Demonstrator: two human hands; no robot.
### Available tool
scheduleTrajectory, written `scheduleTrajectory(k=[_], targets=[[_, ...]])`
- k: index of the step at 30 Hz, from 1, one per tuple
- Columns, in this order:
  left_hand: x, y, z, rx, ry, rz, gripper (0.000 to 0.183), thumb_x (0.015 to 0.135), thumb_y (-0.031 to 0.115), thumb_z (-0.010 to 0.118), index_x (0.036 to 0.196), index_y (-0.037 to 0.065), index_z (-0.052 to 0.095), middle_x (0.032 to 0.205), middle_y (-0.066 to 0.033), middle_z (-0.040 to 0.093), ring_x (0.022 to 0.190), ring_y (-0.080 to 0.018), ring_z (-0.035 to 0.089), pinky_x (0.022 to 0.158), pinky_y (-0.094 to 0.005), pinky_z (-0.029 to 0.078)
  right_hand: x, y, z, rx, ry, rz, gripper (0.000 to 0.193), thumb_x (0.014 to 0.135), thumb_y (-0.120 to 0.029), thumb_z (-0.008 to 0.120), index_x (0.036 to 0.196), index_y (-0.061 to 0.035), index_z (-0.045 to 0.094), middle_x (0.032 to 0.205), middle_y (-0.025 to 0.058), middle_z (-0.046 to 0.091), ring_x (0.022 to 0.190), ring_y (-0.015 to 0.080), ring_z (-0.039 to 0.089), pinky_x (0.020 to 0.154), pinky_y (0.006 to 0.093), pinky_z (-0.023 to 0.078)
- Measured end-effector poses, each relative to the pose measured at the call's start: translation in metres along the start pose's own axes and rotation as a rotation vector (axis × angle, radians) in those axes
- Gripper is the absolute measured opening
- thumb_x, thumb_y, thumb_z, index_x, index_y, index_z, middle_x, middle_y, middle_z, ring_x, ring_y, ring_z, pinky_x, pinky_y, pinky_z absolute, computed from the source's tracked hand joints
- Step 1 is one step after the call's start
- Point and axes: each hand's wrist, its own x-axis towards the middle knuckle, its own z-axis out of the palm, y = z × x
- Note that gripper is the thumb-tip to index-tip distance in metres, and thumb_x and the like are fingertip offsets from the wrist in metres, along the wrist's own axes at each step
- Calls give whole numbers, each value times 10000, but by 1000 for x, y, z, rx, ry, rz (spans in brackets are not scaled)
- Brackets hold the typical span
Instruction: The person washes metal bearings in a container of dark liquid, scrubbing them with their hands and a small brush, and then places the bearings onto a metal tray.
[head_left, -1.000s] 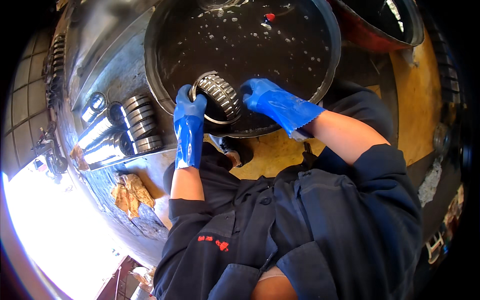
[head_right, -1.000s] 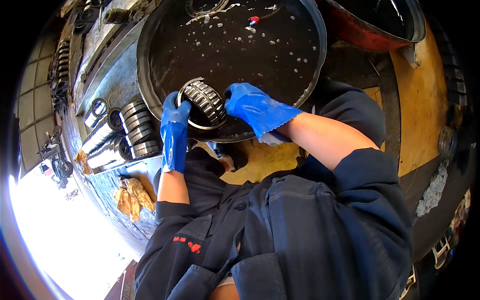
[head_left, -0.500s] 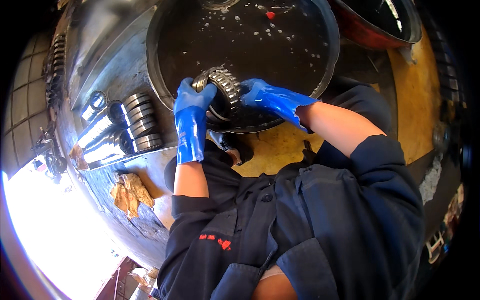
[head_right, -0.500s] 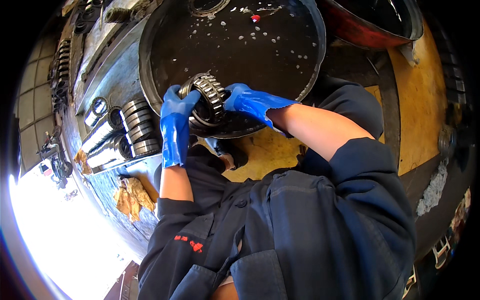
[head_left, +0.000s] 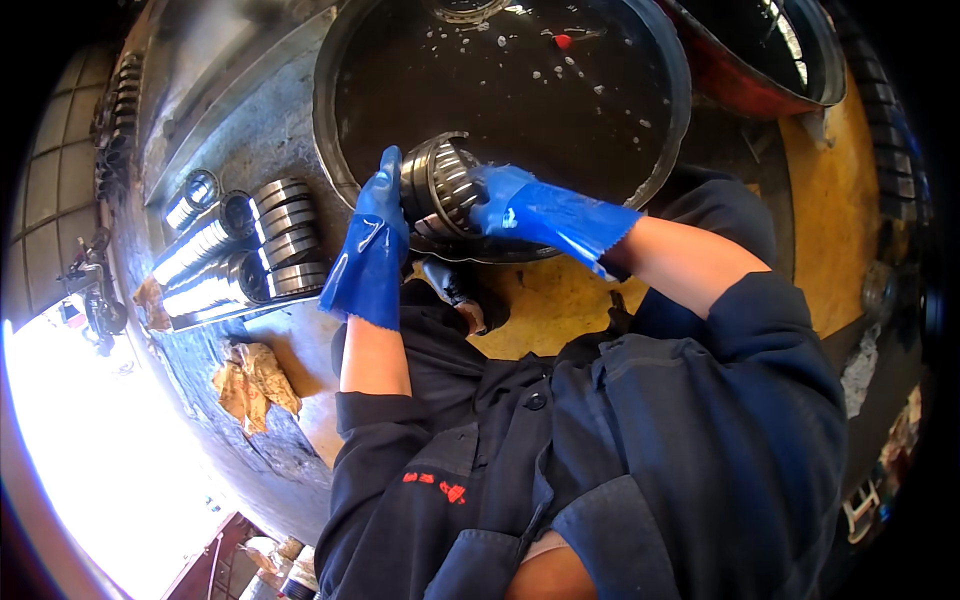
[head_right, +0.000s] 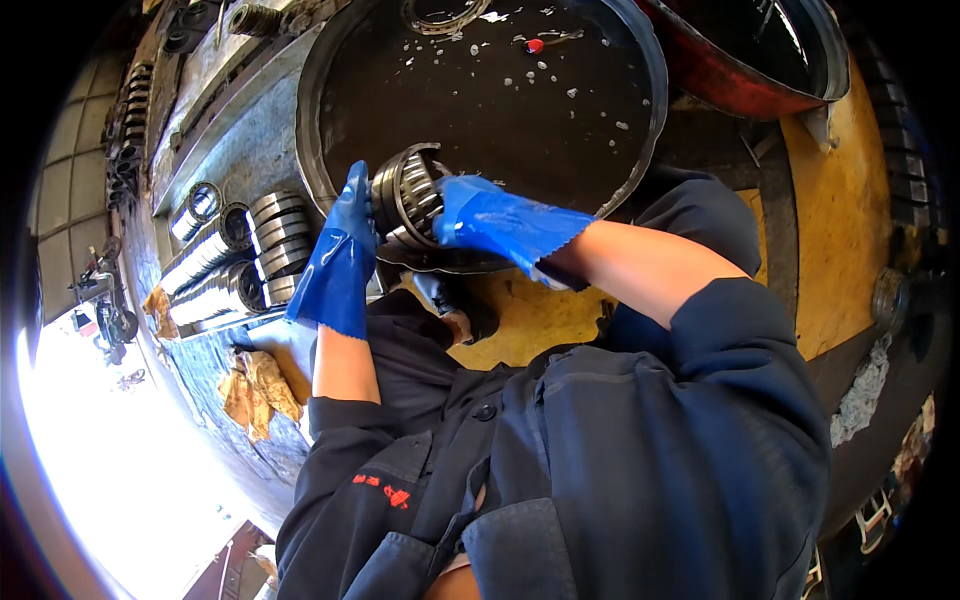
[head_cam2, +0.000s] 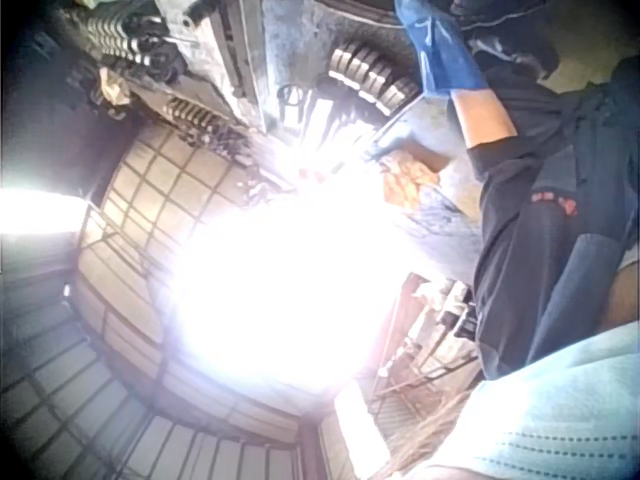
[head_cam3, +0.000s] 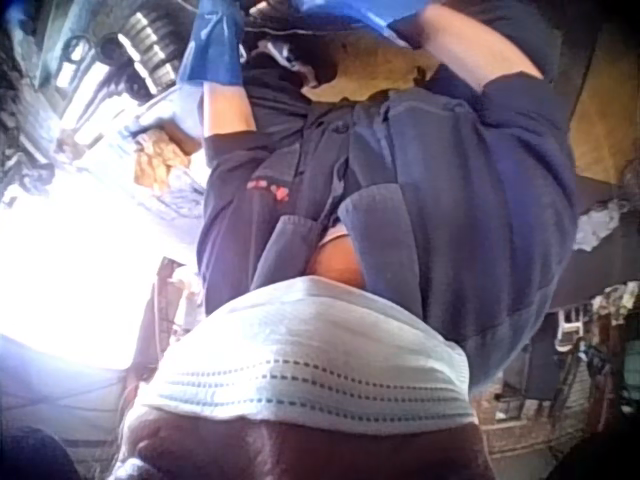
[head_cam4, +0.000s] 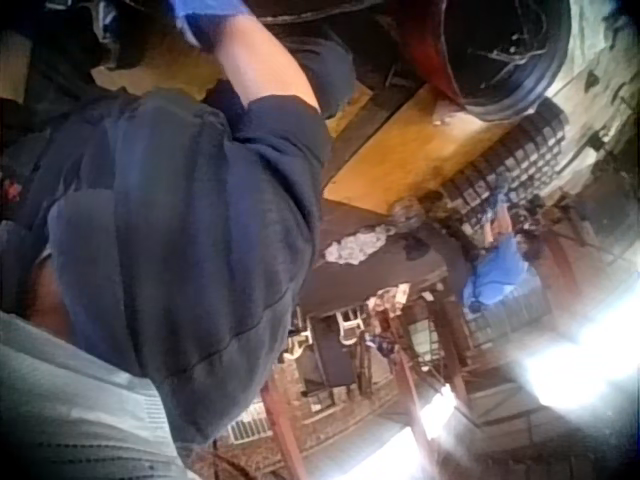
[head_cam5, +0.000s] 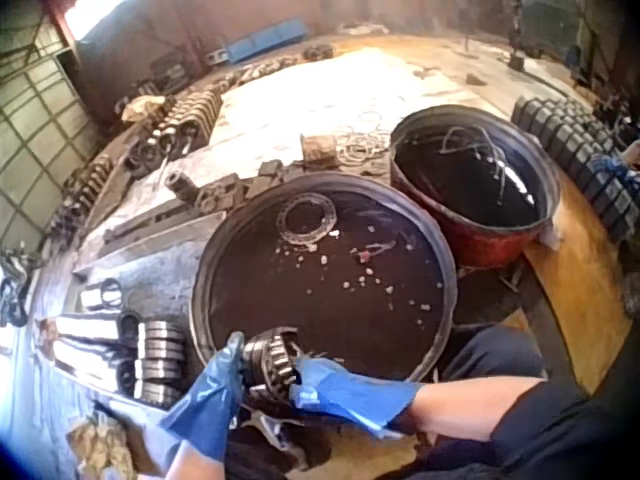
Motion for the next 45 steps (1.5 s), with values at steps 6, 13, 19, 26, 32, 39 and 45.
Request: scheduleTrajectory(k=[6, 13, 19, 26, 32, 39, 45], targets=[[16, -8, -7, 38, -4, 31, 535, 1082, 474, 634, 1161, -42, 751, 1040, -132, 783, 902, -220, 737, 867, -368, 587, -6, -3, 1, 3, 25, -76, 579, 876, -227, 690, 1425, -49, 638, 1306, 266, 721, 1246, 417, 685, 1075, 492, 529], [21, -10, -5, 283, -104, 142, 566, 1022, 489, 713, 1053, -73, 777, 934, -103, 776, 834, -185, 710, 807, -342, 563, 16, 38, 12, -12, 2, -293, 461, 900, -253, 736, 1303, -33, 708, 1211, 221, 766, 1140, 379, 732, 1001, 467, 558], [6, 4, 6, 754, 25, 221, 782, 888, 552, 820, 1309, -89, 668, 1169, -225, 773, 1065, -288, 759, 941, -381, 573, 29, 19, 14, -117, -15, -224, 434, 872, -236, 784, 1248, -23, 743, 1102, 209, 783, 1052, 358, 759, 920, 427, 568], [10, 10, 9, 881, 99, 316, 755, 876, 600, 805, 1213, -71, 725, 1071, -228, 780, 1015, -296, 762, 934, -409, 563, 65, 48, 36, 221, -236, -357, 583, 877, -275, 798, 1379, -3, 680, 1242, 142, 755, 1185, 219, 671, 1041, 387, 521], [11, 8, 12, 951, 134, 271, 846, 842, 685, 786, 1295, -23, 689, 1195, -258, 754, 1143, -369, 735, 1005, -448, 548, 115, 70, 45, -345, -389, -228, 412, 804, -208, 852, 1189, -79, 784, 1136, 151, 789, 1067, 307, 748, 925, 433, 573], [-2, 14, 10, 992, 116, 309, 887, 815, 697, 787, 1361, 13, 645, 1282, -262, 725, 1216, -406, 703, 1053, -458, 534, 88, 44, 35, -359, 79, -403, 244, 1003, -109, 669, 1236, -90, 739, 1184, 167, 739, 1107, 258, 717, 980, 372, 573], [1, 13, 9, 1042, 90, 248, 959, 781, 666, 799, 1419, -20, 595, 1410, -272, 664, 1305, -409, 659, 1105, -447, 522, 83, 27, 53, 808, -118, 32, 386, 1070, -195, 592, 1440, -90, 618, 1331, 127, 713, 1244, 237, 675, 1091, 360, 526]])
